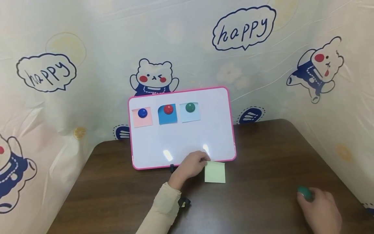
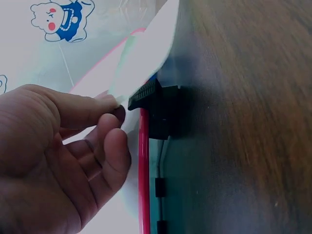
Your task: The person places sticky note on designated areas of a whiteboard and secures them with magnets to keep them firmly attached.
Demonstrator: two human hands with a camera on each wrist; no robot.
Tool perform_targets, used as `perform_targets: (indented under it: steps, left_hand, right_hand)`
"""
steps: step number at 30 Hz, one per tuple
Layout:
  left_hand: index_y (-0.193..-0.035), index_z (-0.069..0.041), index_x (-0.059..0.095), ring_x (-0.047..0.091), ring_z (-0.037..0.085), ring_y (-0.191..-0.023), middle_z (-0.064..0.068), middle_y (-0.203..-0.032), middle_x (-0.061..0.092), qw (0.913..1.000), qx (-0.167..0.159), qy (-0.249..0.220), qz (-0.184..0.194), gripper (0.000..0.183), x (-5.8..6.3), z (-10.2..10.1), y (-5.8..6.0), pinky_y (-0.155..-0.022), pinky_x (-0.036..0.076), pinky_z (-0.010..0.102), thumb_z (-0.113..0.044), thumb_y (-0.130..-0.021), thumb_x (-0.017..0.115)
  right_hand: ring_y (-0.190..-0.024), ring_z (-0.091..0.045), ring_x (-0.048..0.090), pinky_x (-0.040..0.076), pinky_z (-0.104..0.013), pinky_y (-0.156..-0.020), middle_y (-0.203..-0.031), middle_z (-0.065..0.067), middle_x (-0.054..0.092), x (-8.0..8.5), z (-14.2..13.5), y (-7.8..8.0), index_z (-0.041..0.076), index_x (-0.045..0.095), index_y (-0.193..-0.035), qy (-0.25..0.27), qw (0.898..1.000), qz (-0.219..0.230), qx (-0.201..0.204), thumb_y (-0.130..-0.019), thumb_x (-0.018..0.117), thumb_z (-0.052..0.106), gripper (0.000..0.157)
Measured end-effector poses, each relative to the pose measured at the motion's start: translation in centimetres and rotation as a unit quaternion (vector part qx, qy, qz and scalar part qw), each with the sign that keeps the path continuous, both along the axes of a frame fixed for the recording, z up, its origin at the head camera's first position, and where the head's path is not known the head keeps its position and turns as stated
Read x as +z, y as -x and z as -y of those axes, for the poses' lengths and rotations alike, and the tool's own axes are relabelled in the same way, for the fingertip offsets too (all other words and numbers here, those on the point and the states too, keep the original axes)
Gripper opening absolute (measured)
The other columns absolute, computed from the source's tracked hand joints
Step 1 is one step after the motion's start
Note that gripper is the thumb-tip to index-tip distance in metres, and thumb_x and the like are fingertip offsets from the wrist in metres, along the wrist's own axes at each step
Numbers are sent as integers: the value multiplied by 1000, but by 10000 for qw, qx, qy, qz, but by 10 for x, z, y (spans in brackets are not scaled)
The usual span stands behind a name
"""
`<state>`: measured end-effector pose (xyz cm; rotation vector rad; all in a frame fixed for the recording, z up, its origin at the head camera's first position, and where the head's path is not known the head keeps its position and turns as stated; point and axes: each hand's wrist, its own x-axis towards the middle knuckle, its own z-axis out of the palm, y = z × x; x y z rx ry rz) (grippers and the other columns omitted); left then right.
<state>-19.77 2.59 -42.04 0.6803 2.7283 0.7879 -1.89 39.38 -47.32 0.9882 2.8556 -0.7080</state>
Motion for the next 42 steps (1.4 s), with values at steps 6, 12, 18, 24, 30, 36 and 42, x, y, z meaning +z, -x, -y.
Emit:
perform_targets:
  steps: [6,12,18,24,30,36,42]
  left_hand:
    - [-111,-13,72,58,14,-91,-2,-106,69,9988,114,-483,8,14,-1,1,3,-88,53,35,-12,-100,63]
    - [-103,-12,71,58,13,-84,-4,-97,68,9945,283,-1006,-20,7,1,0,8,-80,53,32,-11,-99,65]
    - [-101,-12,70,57,16,-81,-4,-93,65,9915,481,-1210,80,5,6,-2,13,-76,53,32,-14,-99,65]
    - [-100,-13,69,58,16,-83,-4,-95,65,9879,677,-1393,104,5,10,-5,20,-77,54,33,-16,-100,64]
    - [-101,-16,68,57,16,-85,-5,-94,63,9856,895,-1435,25,5,16,-9,29,-80,53,33,-20,-101,64]
    - [-102,-17,65,56,15,-84,-6,-92,61,9862,983,-1328,-57,6,25,-13,39,-77,52,30,-23,-102,62]
    - [-101,-16,65,57,16,-83,-5,-90,62,9861,929,-1341,-321,6,37,-18,52,-73,52,28,-21,-102,61]
  right_hand:
    - [-97,-47,51,44,-57,-74,-112,-34,45,0,-1,1,-15,47,-126,27,10000,-11,-2,-98,63,38,62]
    - [-98,-48,51,44,-57,-74,-112,-34,45,-2,-2,2,-16,46,-127,39,10000,42,-77,-98,63,37,62]
    - [-97,-48,51,44,-56,-73,-112,-34,44,0,-3,1,-16,46,-128,99,9999,20,19,-98,62,40,65]
    - [-98,-49,50,43,-57,-73,-114,-33,44,2,-3,0,-14,46,-128,141,9998,-103,36,-98,62,40,64]
    - [-98,-48,51,44,-58,-74,-114,-32,44,0,-3,0,-14,46,-129,142,9999,-92,36,-98,62,40,64]
    - [-98,-48,51,44,-58,-73,-113,-33,44,-1,-4,0,-14,46,-128,116,9998,-150,80,-98,63,41,64]
    - [-98,-48,51,44,-57,-73,-114,-33,44,-2,-6,0,-14,46,-128,129,9998,-143,100,-98,62,42,66]
